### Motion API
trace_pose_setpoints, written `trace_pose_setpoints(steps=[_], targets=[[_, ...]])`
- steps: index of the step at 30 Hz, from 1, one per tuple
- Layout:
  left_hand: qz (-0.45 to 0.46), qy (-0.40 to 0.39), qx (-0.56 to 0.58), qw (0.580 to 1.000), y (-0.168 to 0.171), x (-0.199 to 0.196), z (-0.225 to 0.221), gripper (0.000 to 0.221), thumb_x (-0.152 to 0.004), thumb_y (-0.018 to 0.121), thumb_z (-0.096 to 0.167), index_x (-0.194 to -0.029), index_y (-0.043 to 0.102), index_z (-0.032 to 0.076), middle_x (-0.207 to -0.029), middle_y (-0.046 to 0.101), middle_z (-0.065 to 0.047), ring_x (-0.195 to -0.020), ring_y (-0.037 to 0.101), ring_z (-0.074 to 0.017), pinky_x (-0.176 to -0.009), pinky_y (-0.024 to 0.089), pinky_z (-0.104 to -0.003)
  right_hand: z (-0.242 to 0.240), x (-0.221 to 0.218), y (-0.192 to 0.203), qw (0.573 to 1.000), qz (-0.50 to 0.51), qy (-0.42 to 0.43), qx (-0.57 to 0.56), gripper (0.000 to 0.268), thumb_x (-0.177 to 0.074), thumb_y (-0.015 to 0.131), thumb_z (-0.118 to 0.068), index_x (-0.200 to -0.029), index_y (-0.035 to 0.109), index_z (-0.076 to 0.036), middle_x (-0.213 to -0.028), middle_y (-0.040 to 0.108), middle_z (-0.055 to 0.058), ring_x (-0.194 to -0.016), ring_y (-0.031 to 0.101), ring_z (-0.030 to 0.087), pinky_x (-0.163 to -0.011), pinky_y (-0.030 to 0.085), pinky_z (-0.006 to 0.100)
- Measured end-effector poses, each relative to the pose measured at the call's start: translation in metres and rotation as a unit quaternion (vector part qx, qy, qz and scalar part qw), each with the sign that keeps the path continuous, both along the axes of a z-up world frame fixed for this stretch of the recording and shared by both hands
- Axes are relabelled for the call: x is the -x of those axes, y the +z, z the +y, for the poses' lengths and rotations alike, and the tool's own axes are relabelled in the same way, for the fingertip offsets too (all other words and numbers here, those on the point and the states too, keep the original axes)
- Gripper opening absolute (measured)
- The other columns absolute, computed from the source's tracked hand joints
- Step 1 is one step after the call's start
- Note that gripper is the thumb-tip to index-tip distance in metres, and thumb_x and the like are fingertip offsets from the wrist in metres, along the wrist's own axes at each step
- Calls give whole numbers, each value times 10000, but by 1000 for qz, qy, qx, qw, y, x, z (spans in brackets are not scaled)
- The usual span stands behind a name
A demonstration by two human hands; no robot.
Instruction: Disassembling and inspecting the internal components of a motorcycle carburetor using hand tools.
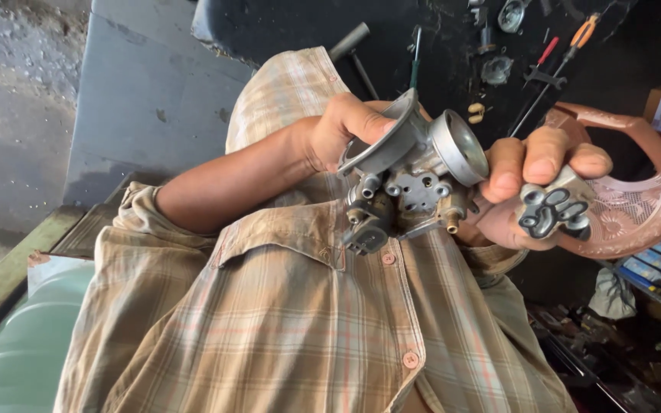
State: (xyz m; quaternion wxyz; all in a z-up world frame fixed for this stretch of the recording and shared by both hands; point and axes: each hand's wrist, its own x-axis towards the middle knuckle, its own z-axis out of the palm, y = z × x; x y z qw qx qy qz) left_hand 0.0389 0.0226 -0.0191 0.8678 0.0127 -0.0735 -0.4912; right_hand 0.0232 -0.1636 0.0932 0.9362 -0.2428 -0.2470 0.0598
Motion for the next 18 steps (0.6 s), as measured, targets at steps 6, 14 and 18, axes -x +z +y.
trace_pose_setpoints(steps=[6,14,18], targets=[[-224,26,32,974,44,-47,21,600,-925,793,446,-1099,722,-125,-869,700,-151,-734,629,-181,-666,479,-273,-33,-14,-13,1000,-19,21,6,686,-863,687,89,-1488,494,-116,-1380,584,148,-1303,618,314,-1122,530,419],[-470,96,-185,858,86,-84,51,734,-880,793,517,-1314,691,-66,-1162,753,-178,-1067,734,-268,-985,570,-361,-43,-19,-23,999,-2,-34,23,683,-841,690,78,-1469,510,-120,-1369,607,154,-1300,631,302,-1106,545,391],[-536,176,-304,768,87,-108,49,664,-900,751,525,-1244,716,-41,-1135,708,-230,-1056,694,-318,-906,542,-383,-44,-24,-49,991,41,-121,31,600,-890,623,65,-1468,473,7,-1328,637,215,-1264,672,320,-1062,594,358]])
